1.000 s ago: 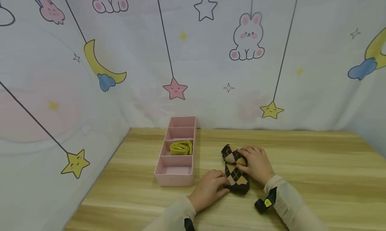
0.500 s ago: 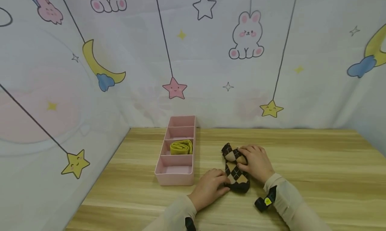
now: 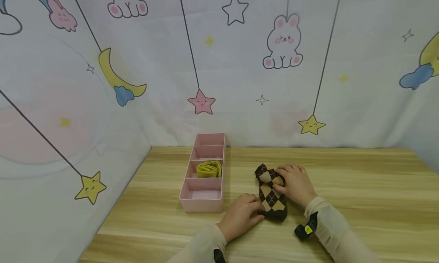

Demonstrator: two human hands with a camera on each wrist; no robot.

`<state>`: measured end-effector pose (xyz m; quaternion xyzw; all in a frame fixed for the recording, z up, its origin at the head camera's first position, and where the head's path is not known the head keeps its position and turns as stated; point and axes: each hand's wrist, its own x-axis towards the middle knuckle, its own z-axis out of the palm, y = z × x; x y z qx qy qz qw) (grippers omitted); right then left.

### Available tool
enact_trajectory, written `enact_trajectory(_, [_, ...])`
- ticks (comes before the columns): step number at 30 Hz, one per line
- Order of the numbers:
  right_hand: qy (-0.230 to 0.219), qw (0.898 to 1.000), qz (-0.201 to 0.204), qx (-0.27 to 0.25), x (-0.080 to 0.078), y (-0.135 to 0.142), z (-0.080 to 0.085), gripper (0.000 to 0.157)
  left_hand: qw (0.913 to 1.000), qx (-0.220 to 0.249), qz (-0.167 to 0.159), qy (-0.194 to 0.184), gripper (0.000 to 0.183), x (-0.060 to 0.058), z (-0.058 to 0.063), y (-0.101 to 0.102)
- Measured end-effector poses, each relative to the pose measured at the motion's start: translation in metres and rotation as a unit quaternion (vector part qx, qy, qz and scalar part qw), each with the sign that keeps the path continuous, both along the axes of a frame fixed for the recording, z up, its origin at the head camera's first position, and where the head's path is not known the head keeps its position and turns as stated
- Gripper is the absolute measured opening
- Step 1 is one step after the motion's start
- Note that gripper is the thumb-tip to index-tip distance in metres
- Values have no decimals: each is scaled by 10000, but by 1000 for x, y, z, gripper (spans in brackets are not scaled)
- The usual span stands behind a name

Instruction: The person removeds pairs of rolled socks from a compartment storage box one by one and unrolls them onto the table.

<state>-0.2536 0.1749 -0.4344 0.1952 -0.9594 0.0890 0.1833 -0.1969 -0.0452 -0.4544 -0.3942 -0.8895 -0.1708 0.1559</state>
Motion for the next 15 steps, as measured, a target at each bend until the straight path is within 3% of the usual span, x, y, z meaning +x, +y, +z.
enact_trajectory(7, [-18, 9998, 2, -175, -3, 1, 7, 40, 10000, 42, -20, 22, 12, 1, -1, 0])
enact_trajectory(15, [278, 9995, 9, -159, -10, 0, 15, 29, 9999, 95, 3, 37, 12, 1, -1, -1])
